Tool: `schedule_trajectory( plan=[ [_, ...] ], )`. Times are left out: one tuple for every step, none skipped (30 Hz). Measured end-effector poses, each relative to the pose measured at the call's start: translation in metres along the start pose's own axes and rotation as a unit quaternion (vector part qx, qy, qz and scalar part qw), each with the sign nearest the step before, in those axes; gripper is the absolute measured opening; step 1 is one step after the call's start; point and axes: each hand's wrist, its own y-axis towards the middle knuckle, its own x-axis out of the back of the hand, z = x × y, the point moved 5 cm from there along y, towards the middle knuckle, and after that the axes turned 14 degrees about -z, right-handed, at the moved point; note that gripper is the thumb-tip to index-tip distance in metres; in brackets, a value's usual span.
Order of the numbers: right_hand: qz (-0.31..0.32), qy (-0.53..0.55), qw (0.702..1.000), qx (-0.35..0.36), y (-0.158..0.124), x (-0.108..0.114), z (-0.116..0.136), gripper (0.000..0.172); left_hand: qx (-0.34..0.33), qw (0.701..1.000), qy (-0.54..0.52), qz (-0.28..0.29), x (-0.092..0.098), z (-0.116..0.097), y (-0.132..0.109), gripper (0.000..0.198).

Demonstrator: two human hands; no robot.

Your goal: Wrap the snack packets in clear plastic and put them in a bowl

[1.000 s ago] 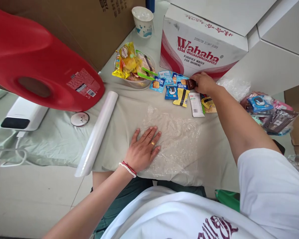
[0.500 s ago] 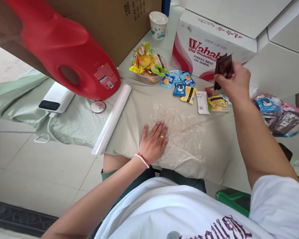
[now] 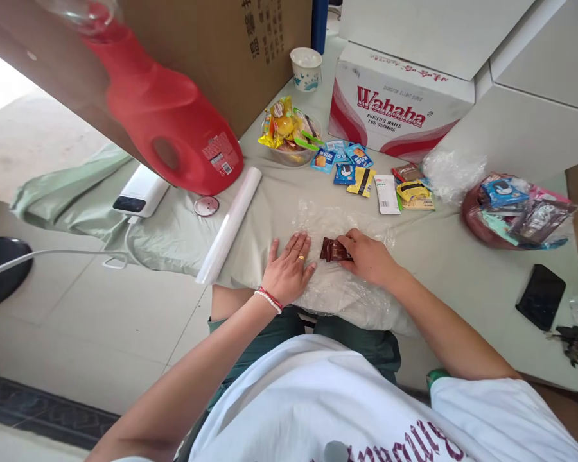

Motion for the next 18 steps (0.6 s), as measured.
schedule_trajectory(
  plan=[
    [0.006,-0.007,1.000,0.003,0.001,0.003,0.001,0.045,-0.002,1.000,0.002,-0.002,0.000,0.000,-0.001,0.062],
    [0.009,-0.015,1.000,0.005,0.002,0.005,0.003,0.043,-0.002,1.000,0.004,-0.004,0.000,0.000,-0.002,0.062],
    [0.012,-0.027,1.000,0.003,0.004,0.007,0.006,0.042,-0.002,1.000,0.006,-0.006,0.000,0.000,-0.002,0.062],
    [0.015,-0.038,0.999,-0.002,0.007,0.008,0.008,0.044,-0.001,1.000,0.007,-0.007,0.000,-0.001,-0.002,0.062],
    [0.019,-0.049,0.999,-0.006,0.009,0.008,0.011,0.047,0.000,1.000,0.008,-0.008,0.000,-0.001,-0.002,0.062],
    [0.025,-0.057,0.998,-0.007,0.011,0.007,0.014,0.049,0.001,1.000,0.008,-0.008,0.000,-0.002,-0.002,0.062],
    [0.029,-0.062,0.998,-0.005,0.012,0.006,0.016,0.050,0.001,1.000,0.008,-0.007,0.000,-0.002,-0.002,0.062],
    [0.032,-0.064,0.997,0.002,0.013,0.005,0.018,0.049,0.002,1.000,0.009,-0.006,0.000,-0.001,-0.003,0.062],
    [0.033,-0.064,0.997,0.012,0.013,0.004,0.019,0.047,0.002,1.000,0.008,-0.005,0.000,-0.001,-0.003,0.062],
    [0.033,-0.062,0.997,0.021,0.013,0.002,0.019,0.045,0.001,1.000,0.007,-0.005,0.000,-0.001,-0.003,0.062],
    [0.034,-0.059,0.997,0.030,0.012,0.001,0.018,0.044,0.001,1.000,0.006,-0.004,-0.001,-0.001,-0.003,0.062],
    [0.034,-0.054,0.997,0.036,0.011,0.000,0.016,0.044,0.002,1.000,0.004,-0.005,-0.001,-0.001,-0.003,0.062],
    [0.035,-0.050,0.997,0.041,0.009,-0.001,0.015,0.046,0.004,1.000,0.001,-0.005,-0.001,-0.001,-0.003,0.062],
    [0.035,-0.044,0.997,0.046,0.008,-0.002,0.013,0.048,0.007,1.000,-0.002,-0.005,-0.001,-0.001,-0.002,0.062],
    [0.032,-0.035,0.998,0.050,0.006,-0.003,0.011,0.053,0.011,1.000,-0.008,-0.006,-0.001,0.000,-0.002,0.062],
    [0.024,-0.022,0.998,0.054,0.004,-0.004,0.009,0.059,0.014,1.000,-0.016,-0.008,0.001,0.001,-0.002,0.062],
    [0.011,-0.004,0.998,0.057,0.001,-0.003,0.006,0.064,0.016,0.999,-0.028,-0.012,0.003,0.003,-0.002,0.064],
    [-0.011,0.019,0.998,0.060,-0.003,-0.001,0.003,0.068,0.015,0.999,-0.043,-0.018,0.006,0.005,-0.003,0.064]
  ],
)
